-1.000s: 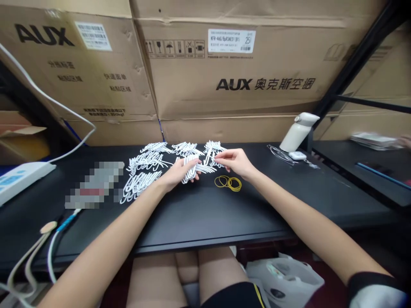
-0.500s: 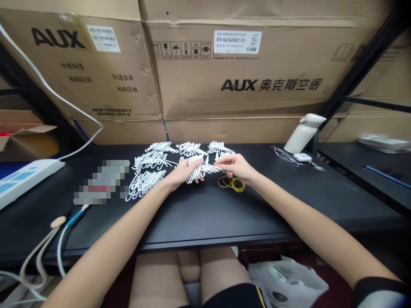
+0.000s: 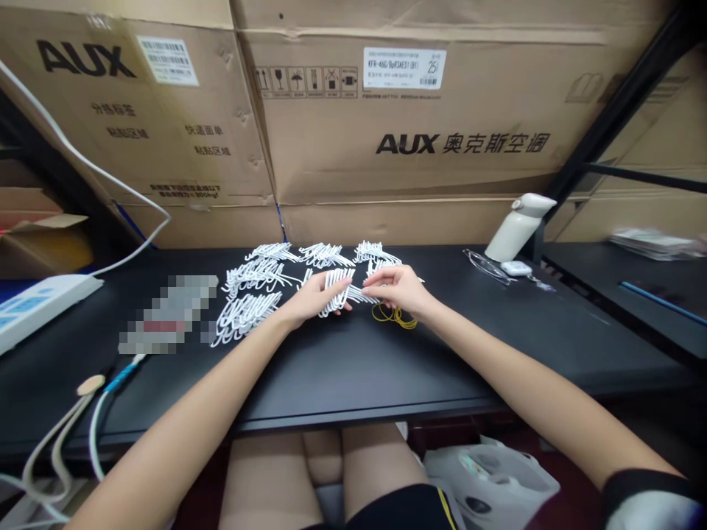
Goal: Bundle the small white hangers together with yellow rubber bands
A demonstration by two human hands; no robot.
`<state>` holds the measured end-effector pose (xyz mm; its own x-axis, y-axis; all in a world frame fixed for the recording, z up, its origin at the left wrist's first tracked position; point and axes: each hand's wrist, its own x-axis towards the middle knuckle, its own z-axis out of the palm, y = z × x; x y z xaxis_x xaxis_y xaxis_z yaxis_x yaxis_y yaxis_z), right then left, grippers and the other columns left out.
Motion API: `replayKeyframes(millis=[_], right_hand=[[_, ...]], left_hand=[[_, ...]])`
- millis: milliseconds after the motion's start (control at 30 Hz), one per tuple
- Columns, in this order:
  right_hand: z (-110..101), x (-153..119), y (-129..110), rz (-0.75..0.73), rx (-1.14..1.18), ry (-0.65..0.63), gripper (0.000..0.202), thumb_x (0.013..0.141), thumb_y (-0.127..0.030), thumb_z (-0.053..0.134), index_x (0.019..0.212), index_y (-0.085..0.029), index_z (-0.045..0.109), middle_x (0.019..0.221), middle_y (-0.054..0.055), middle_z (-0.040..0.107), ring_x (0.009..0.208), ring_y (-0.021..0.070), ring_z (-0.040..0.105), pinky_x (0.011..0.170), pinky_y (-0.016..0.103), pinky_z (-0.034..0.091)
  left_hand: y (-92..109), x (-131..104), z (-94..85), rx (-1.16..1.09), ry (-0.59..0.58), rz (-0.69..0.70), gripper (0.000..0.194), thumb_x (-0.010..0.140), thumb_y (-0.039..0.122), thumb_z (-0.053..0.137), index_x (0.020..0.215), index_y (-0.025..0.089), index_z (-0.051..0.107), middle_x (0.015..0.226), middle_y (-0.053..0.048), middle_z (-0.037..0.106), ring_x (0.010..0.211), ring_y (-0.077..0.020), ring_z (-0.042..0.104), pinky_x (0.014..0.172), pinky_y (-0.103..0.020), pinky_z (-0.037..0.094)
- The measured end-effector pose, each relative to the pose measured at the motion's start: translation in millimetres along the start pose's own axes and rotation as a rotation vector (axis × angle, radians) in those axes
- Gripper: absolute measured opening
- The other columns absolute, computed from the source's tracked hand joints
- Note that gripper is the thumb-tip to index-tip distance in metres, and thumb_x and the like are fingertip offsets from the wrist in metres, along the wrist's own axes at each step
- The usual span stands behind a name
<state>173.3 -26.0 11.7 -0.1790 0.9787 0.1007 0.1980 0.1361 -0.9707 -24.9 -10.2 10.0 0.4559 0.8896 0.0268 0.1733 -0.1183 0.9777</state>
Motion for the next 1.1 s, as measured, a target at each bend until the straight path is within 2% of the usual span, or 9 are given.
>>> replayKeyframes(millis=[200,333,433,533,700,767,867,967,1100], right_hand=[[5,-3,4,-0.188,-0.073,0.026,0.023,0.062,-0.033,0.076,0.072,-0.013,0.069,0.068,0.004,0.068,0.039,0.0055,0.044,0.036,0.021,0.034],[7,-1,7,-0.136,0.065,0.053,0.031,0.066,-0.042,0.074,0.077,-0.014,0.068,0.066,0.003,0.067,0.038,0.0057,0.046,0.039,0.021,0.038],[8,4,6,-0.064,0.195,0.124,0.039,0.071,-0.053,0.067,0.08,-0.015,0.067,0.075,0.005,0.07,0.039,0.0054,0.048,0.041,0.021,0.043],[11,12,3,-0.055,0.17,0.089,0.04,0.077,-0.054,0.062,0.079,-0.015,0.066,0.09,0.009,0.071,0.044,0.0058,0.052,0.042,0.021,0.045],[32,31,5,-0.167,-0.339,-0.151,0.021,0.085,-0.032,0.058,0.091,-0.014,0.067,0.06,0.002,0.062,0.052,0.012,0.057,0.051,0.023,0.046],[45,40,7,-0.329,-0.589,-0.122,0.014,0.083,-0.021,0.059,0.092,-0.013,0.067,0.073,0.005,0.065,0.065,0.0136,0.06,0.064,0.026,0.047],[62,54,9,-0.508,-0.86,-0.128,0.015,0.087,-0.023,0.056,0.092,-0.013,0.066,0.094,0.01,0.065,0.083,0.0181,0.06,0.075,0.029,0.045],[68,62,9,-0.531,-0.963,-0.17,0.019,0.09,-0.02,0.047,0.086,-0.014,0.065,0.093,0.01,0.065,0.083,0.0181,0.059,0.075,0.028,0.044],[55,60,9,-0.435,-0.957,-0.151,0.012,0.082,-0.011,0.053,0.078,-0.013,0.064,0.084,0.009,0.066,0.078,0.0178,0.059,0.072,0.027,0.044]], left_hand=[[0,0,-1.2,-0.011,0.001,-0.019,0.037,0.078,0.048,0.064,0.093,0.015,0.064,0.069,-0.005,0.069,0.061,-0.0178,0.066,0.051,-0.025,0.052],[3,1,-4.7,-0.094,0.032,-0.04,0.033,0.081,0.043,0.063,0.092,0.012,0.065,0.062,-0.005,0.067,0.053,-0.0154,0.062,0.048,-0.024,0.05],[8,4,-11.2,-0.302,0.161,-0.046,0.027,0.085,0.036,0.058,0.091,0.011,0.064,0.065,-0.004,0.067,0.05,-0.0119,0.06,0.046,-0.021,0.049],[12,8,-20.5,-0.523,0.324,-0.042,0.019,0.088,0.031,0.052,0.088,0.014,0.062,0.069,-0.003,0.067,0.05,-0.0093,0.059,0.044,-0.018,0.047],[15,12,-31.1,-0.729,0.426,-0.074,0.02,0.092,0.029,0.047,0.085,0.015,0.059,0.064,0.0,0.064,0.045,-0.0074,0.056,0.041,-0.017,0.044],[16,12,-32.3,-0.756,0.446,-0.084,0.021,0.092,0.029,0.047,0.083,0.015,0.059,0.064,0.0,0.064,0.045,-0.0074,0.056,0.041,-0.017,0.044],[17,12,-32.6,-0.769,0.457,-0.089,0.022,0.092,0.03,0.047,0.081,0.015,0.059,0.063,0.0,0.064,0.045,-0.0076,0.057,0.041,-0.017,0.045],[18,11,-32.7,-0.775,0.463,-0.091,0.024,0.093,0.03,0.046,0.079,0.015,0.059,0.061,0.0,0.064,0.044,-0.0078,0.056,0.041,-0.017,0.045],[18,10,-32.2,-0.755,0.466,-0.079,0.022,0.092,0.03,0.048,0.08,0.015,0.059,0.062,-0.001,0.065,0.044,-0.0083,0.057,0.041,-0.018,0.046]])
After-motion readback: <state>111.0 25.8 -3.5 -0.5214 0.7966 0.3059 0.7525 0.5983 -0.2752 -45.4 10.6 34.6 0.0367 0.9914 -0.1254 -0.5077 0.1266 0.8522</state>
